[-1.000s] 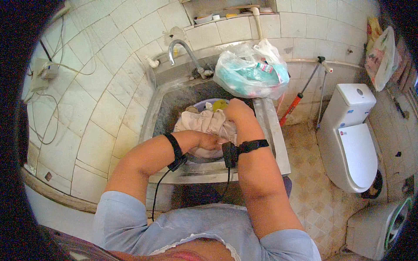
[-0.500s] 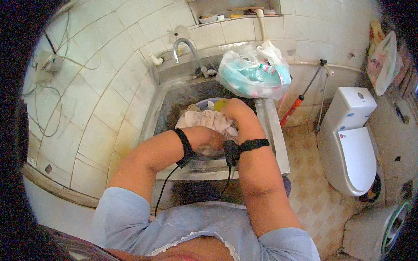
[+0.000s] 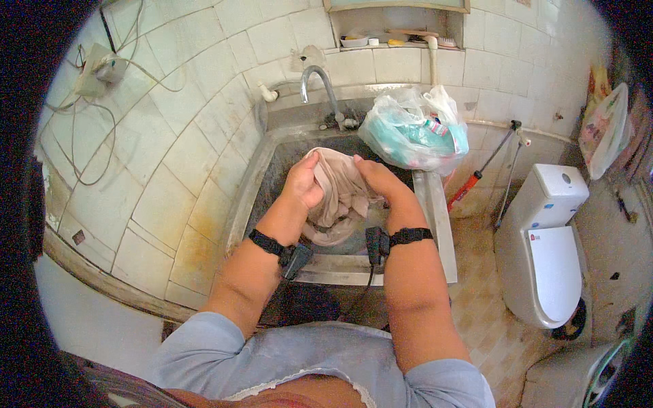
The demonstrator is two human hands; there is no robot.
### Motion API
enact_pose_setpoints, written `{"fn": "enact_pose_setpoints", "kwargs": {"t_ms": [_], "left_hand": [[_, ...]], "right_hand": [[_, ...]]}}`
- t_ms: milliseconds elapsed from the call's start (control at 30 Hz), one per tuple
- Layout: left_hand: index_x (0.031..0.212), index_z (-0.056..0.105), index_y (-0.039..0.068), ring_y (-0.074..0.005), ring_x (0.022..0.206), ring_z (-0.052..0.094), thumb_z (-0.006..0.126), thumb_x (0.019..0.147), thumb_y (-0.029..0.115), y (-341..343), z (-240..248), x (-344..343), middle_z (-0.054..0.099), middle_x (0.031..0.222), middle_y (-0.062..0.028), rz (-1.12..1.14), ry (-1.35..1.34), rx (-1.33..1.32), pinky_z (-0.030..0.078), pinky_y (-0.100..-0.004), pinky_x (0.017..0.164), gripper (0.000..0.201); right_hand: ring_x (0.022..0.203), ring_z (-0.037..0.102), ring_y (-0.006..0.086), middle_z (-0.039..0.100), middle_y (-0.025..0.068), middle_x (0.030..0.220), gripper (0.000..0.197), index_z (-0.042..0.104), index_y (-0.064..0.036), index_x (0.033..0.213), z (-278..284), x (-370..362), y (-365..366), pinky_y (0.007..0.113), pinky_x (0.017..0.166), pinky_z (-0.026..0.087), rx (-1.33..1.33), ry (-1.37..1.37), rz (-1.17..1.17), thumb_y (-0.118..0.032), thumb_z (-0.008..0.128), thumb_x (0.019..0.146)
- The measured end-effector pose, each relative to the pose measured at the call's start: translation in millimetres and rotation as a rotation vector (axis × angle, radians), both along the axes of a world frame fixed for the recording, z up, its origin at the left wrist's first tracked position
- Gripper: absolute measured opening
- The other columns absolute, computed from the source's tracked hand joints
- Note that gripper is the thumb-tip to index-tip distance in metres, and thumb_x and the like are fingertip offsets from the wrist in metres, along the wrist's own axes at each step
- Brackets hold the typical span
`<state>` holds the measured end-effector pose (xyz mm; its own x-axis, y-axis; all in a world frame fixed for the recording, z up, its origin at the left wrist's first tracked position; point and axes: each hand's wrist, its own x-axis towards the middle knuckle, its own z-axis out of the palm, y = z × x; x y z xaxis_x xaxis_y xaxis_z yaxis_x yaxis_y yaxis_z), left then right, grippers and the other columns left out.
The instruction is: The person is hand-washing a garment in a basin, scrubbing the fabric with their hands and wringing it.
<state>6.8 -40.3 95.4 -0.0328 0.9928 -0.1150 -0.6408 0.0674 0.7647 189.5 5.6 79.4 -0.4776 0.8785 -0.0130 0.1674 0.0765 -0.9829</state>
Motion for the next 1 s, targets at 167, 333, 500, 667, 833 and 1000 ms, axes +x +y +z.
{"fn": "enact_pose_setpoints", "kwargs": {"t_ms": [167,333,500,667,833,1000], "left_hand": [[0.119,0.054,-0.001,-0.0332,0.111,0.058,0.036,0.103,0.026,13,-23,-8,0.060,0.121,-0.0161,0.193,-0.320,0.026,0.045,-0.0495,0.100,0.036],[0.120,0.053,-0.004,-0.0349,0.113,0.057,0.035,0.102,0.029,15,-43,-10,0.060,0.122,-0.0185,0.202,-0.478,-0.007,0.041,-0.0518,0.103,0.042],[0.129,0.047,0.000,-0.0341,0.114,0.056,0.043,0.099,0.033,22,-66,4,0.057,0.126,-0.0166,0.044,-0.382,0.080,0.043,-0.0511,0.101,0.044],[0.126,0.043,0.016,-0.0268,0.111,0.054,0.050,0.098,0.034,21,-81,14,0.054,0.119,-0.0087,0.217,-0.028,-0.055,0.049,-0.0476,0.090,0.033],[0.112,0.055,0.011,-0.0244,0.099,0.059,0.042,0.101,0.041,19,-92,15,0.061,0.104,-0.0069,0.031,-0.216,-0.055,0.049,-0.0421,0.090,0.034],[0.114,0.057,0.009,-0.0263,0.105,0.059,0.038,0.103,0.040,26,-97,28,0.063,0.115,-0.0099,-0.069,-0.270,-0.175,0.048,-0.0442,0.092,0.038]], "right_hand": [[0.101,0.055,0.0193,0.063,0.0089,0.111,0.055,0.059,-0.0018,0.124,-10,2,1,0.033,0.092,0.041,-0.081,-0.076,0.128,-0.046,0.060,0.091],[0.085,0.055,0.0157,0.063,0.0061,0.095,0.039,0.060,-0.0004,0.112,-20,-1,9,0.031,0.077,0.045,0.041,-0.105,0.106,-0.032,0.064,0.090],[0.073,0.052,0.0117,0.059,0.0023,0.084,0.023,0.060,-0.0016,0.101,-46,-14,29,0.028,0.063,0.044,0.236,0.013,-0.203,-0.022,0.062,0.090],[0.074,0.055,0.0136,0.061,0.0057,0.086,0.025,0.060,-0.0012,0.100,-18,-39,-6,0.030,0.065,0.047,0.232,-0.087,-0.094,-0.021,0.064,0.085],[0.078,0.061,0.0271,0.065,0.0139,0.088,0.036,0.060,0.0005,0.101,-25,-60,-24,0.039,0.073,0.048,0.481,-0.150,0.030,-0.033,0.061,0.091],[0.090,0.059,0.0469,0.062,0.0295,0.092,0.042,0.063,0.0037,0.094,-43,-53,11,0.048,0.077,0.047,0.501,-0.501,-0.289,-0.036,0.050,0.095]]}}
